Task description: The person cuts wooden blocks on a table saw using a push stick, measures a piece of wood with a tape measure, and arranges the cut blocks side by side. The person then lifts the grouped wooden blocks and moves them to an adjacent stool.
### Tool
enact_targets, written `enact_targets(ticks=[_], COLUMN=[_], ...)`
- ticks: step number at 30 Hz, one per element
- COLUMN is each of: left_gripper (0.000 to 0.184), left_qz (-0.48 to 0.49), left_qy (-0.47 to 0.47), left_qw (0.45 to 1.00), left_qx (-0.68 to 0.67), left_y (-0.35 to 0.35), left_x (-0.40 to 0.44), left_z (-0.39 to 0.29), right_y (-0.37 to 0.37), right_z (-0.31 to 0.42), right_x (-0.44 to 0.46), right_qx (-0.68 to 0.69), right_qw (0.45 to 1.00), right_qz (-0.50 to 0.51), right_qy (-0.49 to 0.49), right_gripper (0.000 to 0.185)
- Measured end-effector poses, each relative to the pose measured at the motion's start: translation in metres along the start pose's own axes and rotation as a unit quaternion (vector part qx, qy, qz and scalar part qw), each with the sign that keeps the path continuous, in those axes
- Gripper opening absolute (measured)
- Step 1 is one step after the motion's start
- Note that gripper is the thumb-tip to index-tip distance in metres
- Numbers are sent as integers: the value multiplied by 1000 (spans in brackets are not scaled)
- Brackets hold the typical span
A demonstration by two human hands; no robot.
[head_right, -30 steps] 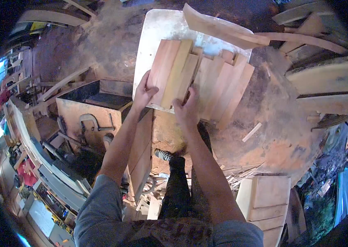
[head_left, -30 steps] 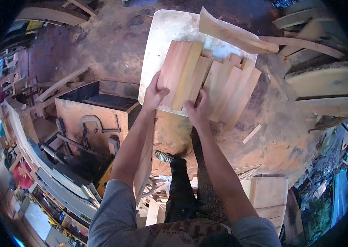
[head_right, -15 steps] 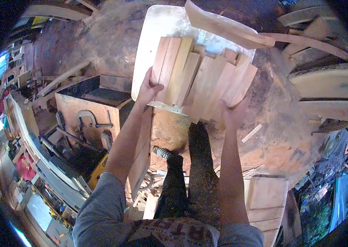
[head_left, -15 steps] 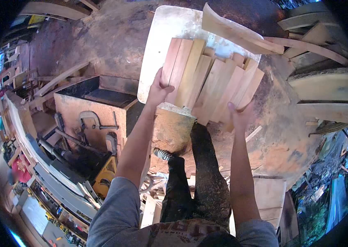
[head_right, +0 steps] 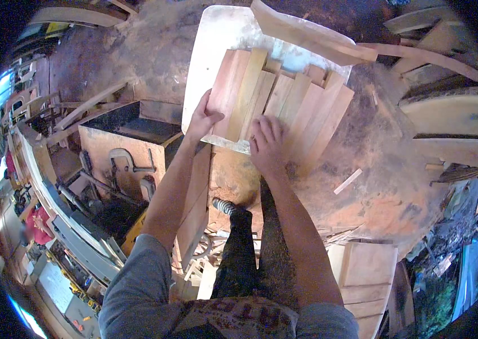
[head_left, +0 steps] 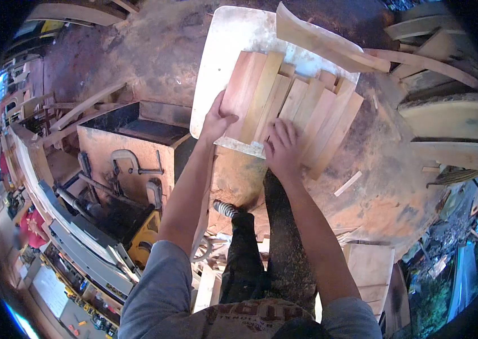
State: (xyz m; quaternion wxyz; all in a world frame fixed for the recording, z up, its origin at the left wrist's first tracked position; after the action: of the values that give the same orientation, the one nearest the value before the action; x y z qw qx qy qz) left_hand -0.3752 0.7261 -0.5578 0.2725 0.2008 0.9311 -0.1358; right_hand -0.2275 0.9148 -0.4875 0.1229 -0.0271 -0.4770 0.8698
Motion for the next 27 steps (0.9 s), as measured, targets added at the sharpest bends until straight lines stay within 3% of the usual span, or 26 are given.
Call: enact_targets(ticks=[1, 2, 4, 6, 8, 11, 14, 18, 20, 24, 26, 27], left_gripper=[91, 91, 90, 85, 84, 80, 78, 78, 79, 79, 79, 79], left_qz=[-2, 6, 10, -59, -65, -85, -84, -66, -66, -61, -57, -51], left_qy=[0, 9, 17, 26, -7, -28, -31, -55, -45, -51, -41, -30], left_qw=[1000, 999, 996, 996, 996, 993, 995, 994, 993, 994, 994, 993], left_qx=[1, -43, -86, -57, -67, -76, -51, -72, -82, -76, -89, -102], left_y=[0, 1, 1, -6, -3, -2, -4, -1, 0, 3, 1, 2], left_x=[1, 1, 1, 8, 2, 0, -10, -16, -16, -25, -21, -19], left_z=[0, -1, 3, 12, 15, 14, 5, 25, 29, 12, 15, 19], right_y=[-15, -33, -61, -81, -50, -24, -28, -36, -43, -39, -42, -39], right_z=[-2, -26, -83, -129, -168, -179, -184, -191, -186, -192, -184, -189], right_x=[4, 5, -16, -39, -42, -55, -53, -49, -40, -40, -44, -49], right_qx=[4, -53, -56, -5, 328, 337, 323, 292, 348, 414, 481, 479], right_qw=[1000, 991, 950, 915, 856, 854, 867, 884, 853, 830, 755, 756], right_qz=[-18, -31, -175, -305, -173, -204, -154, -121, -84, -113, -155, -154], right_qy=[3, 122, 254, 265, 360, 339, 347, 345, 381, 357, 417, 419], right_gripper=[57, 59, 62, 64, 71, 83, 92, 91, 86, 79, 67, 67])
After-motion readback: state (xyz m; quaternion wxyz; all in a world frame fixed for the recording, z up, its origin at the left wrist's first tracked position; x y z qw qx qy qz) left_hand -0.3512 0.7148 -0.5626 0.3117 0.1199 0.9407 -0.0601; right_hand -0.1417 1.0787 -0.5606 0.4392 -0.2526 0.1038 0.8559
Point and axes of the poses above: each hand's wrist, its own x-axis towards the middle knuckle, its own y-axis out of the palm, z = x × y, the point moved 8 cm from there along x, towards the middle knuckle, and after that the axes turned 3 degrees about -z, right-handed, at the moved point
